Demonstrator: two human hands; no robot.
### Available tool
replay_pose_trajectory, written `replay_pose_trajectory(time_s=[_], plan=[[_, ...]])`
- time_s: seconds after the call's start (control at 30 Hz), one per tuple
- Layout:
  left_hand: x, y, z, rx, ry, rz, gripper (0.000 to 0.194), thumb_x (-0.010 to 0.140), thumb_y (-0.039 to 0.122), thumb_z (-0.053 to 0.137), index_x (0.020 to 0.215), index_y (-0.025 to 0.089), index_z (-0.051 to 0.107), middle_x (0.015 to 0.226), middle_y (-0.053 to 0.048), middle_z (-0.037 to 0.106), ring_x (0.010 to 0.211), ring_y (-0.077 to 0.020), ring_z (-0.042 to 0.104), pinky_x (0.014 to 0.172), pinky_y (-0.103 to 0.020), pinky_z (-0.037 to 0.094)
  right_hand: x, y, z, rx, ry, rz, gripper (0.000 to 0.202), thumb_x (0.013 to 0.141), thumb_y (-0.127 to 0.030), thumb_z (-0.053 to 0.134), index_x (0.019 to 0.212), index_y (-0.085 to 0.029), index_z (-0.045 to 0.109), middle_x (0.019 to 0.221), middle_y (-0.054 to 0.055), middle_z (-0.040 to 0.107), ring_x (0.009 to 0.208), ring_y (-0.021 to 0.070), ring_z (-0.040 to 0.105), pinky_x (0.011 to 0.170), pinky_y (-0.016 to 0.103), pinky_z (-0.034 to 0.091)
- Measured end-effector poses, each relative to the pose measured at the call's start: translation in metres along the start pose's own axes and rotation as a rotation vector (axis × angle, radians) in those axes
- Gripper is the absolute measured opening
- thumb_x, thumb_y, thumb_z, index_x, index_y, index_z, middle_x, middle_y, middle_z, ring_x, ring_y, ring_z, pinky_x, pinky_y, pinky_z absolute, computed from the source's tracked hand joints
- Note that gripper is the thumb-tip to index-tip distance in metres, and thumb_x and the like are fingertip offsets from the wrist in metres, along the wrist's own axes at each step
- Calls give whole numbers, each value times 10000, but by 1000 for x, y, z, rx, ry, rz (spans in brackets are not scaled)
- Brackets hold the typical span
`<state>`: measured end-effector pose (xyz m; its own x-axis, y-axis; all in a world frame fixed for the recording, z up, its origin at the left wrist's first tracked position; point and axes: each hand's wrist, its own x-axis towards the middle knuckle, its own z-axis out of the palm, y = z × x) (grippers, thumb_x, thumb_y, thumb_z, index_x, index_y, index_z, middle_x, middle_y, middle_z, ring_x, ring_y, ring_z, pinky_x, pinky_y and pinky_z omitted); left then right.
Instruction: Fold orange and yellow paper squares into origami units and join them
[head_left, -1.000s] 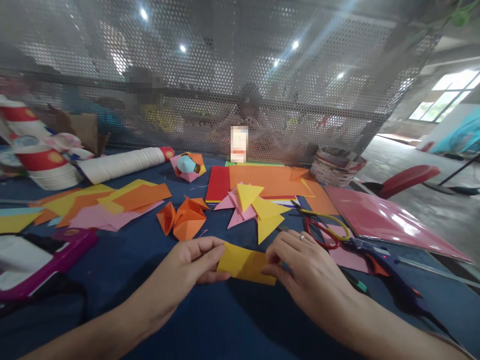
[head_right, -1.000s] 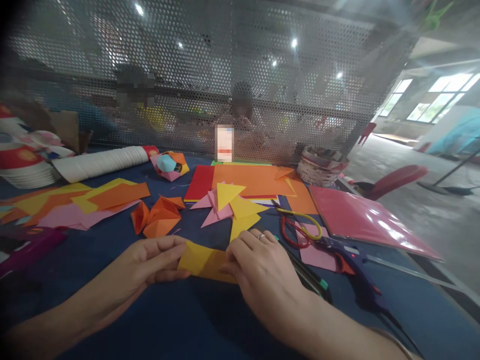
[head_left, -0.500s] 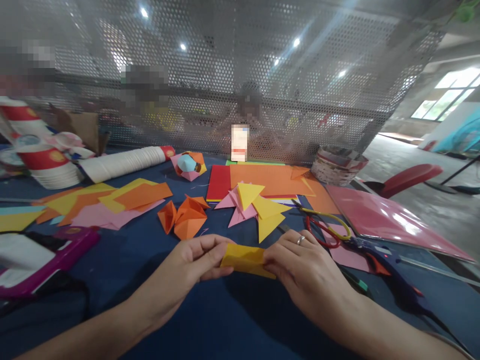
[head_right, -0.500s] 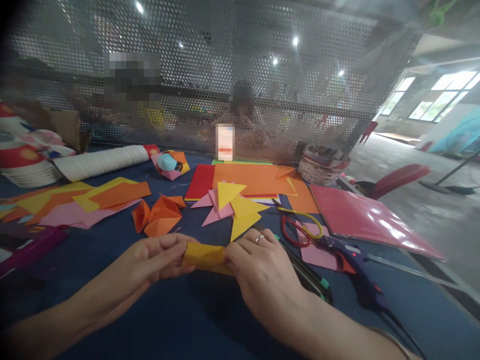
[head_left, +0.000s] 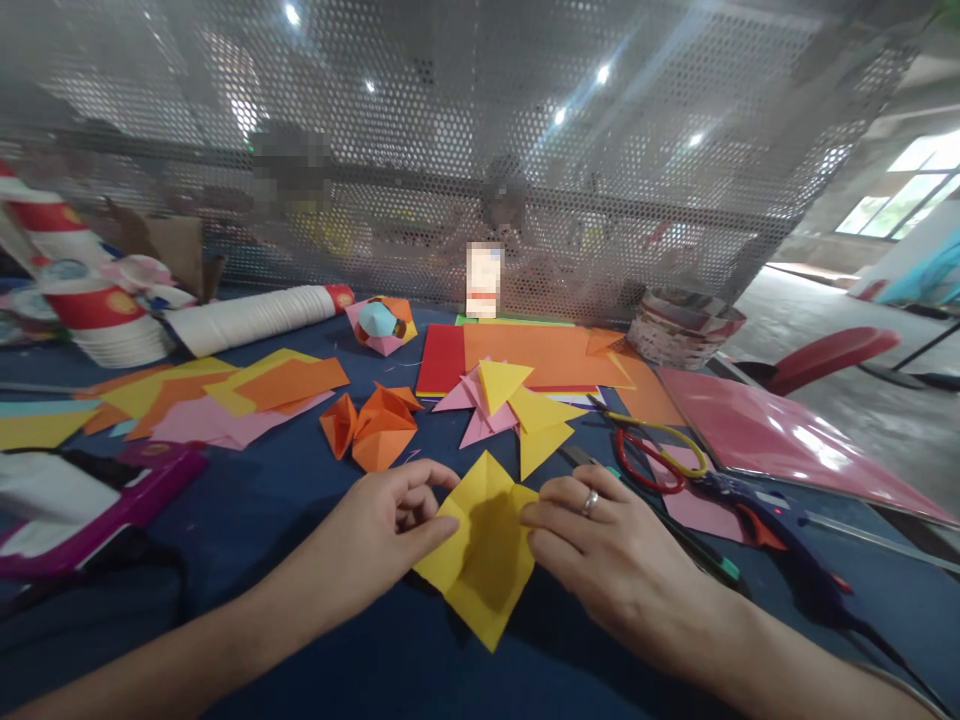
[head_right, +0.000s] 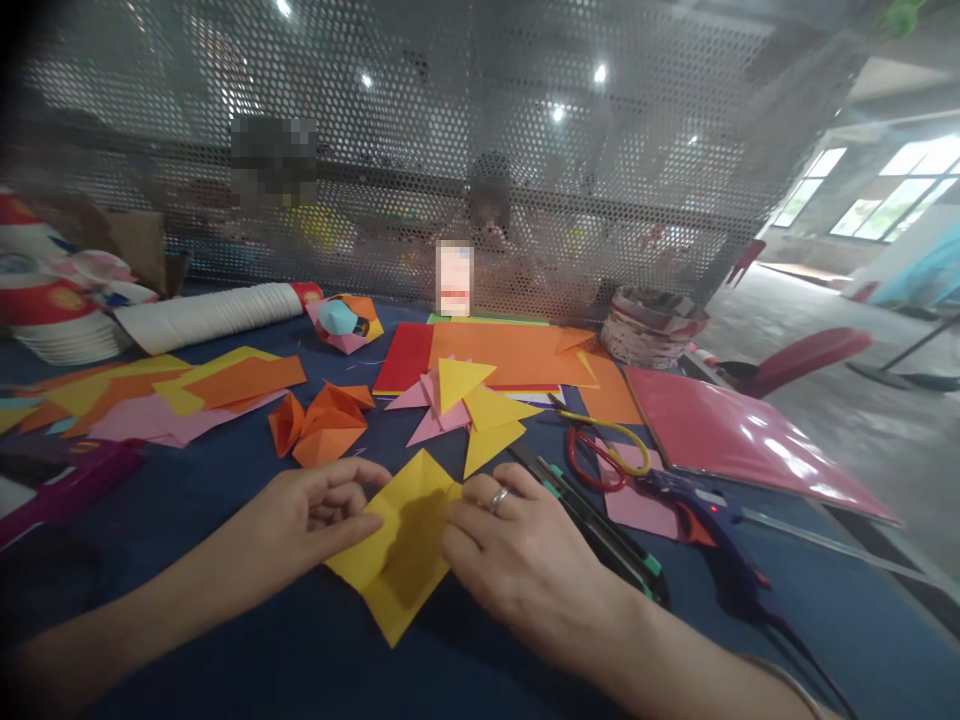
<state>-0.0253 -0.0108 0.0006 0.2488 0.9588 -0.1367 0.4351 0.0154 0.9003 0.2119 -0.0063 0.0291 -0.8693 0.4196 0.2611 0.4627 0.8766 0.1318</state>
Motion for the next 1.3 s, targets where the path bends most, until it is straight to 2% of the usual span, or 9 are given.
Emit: replay_pose_trajectory(time_s=[0.2, 0.47, 0.53, 0.6, 0.67, 0.77, 0.93, 1.1, 1.3], plan=[[-7, 1, 3, 95, 2, 25, 430, 835, 313, 553, 1240, 232, 436, 579, 90, 473, 541, -113, 424, 519, -204, 317, 2, -10, -1, 122, -54, -8, 208, 985, -165, 382, 1064, -183, 573, 1067, 41, 656, 989, 178, 555, 897, 369, 349], [-22, -5, 7, 352, 55, 81, 465, 821, 277, 566, 1272, 267, 452, 579, 85, 520, 497, -119, 495, 487, -199, 352, -7, -10, -1, 240, -58, -72, 239, 965, -144, 414, 869, -201, 625, 880, 43, 682, 913, 174, 588, 868, 344, 391], [-28, -9, 7, 560, 153, 234, 421, 821, 247, 553, 1238, 264, 495, 725, 32, 607, 626, -157, 586, 558, -229, 420, -9, -8, -1, 261, -72, -59, 251, 957, -126, 408, 852, -196, 625, 854, 44, 674, 891, 175, 586, 855, 339, 401], [-33, -10, 8, 727, 197, 499, 383, 846, 166, 486, 1218, 245, 531, 982, -40, 644, 876, -203, 625, 732, -280, 479, -8, -6, -2, 284, -115, -58, 266, 947, -106, 397, 821, -181, 618, 850, 49, 665, 887, 179, 578, 840, 335, 410], [-36, -6, 8, 786, 125, 776, 387, 871, 89, 399, 1204, 204, 558, 1160, -73, 624, 1071, -198, 582, 926, -295, 444, -7, -5, -4, 307, -153, -67, 268, 939, -96, 398, 793, -170, 611, 848, 51, 658, 877, 179, 572, 817, 330, 418], [-35, 4, 7, 789, -40, 1023, 294, 900, 128, 407, 1093, 144, 629, 1131, -71, 684, 1067, -171, 607, 1021, -246, 391, -7, -3, -5, 337, -166, -82, 247, 935, -100, 417, 805, -174, 614, 868, 40, 665, 869, 175, 573, 789, 322, 420], [-29, 11, 6, 763, -209, 993, 277, 874, 121, 455, 1041, 184, 667, 1064, -37, 724, 953, -152, 676, 908, -211, 488, -11, 0, -7, 419, -195, -40, 275, 911, -60, 390, 917, -192, 630, 973, 39, 690, 913, 181, 585, 841, 340, 421], [-27, 1, 12, 708, -211, 1001, 248, 844, 113, 510, 1009, 198, 673, 1014, -30, 738, 914, -147, 688, 901, -206, 501, -7, 3, -9, 617, -245, 77, 59, 916, -219, 576, 906, -178, 618, 973, 22, 654, 915, 142, 583, 828, 279, 435], [-28, -9, 17, 652, -111, 1065, 211, 861, 84, 501, 987, 167, 648, 923, -17, 744, 856, -136, 683, 935, -220, 488, 0, -5, 0, 766, -204, 293, 146, 919, -251, 578, 791, -184, 601, 831, -2, 620, 838, 129, 560, 786, 268, 433]])
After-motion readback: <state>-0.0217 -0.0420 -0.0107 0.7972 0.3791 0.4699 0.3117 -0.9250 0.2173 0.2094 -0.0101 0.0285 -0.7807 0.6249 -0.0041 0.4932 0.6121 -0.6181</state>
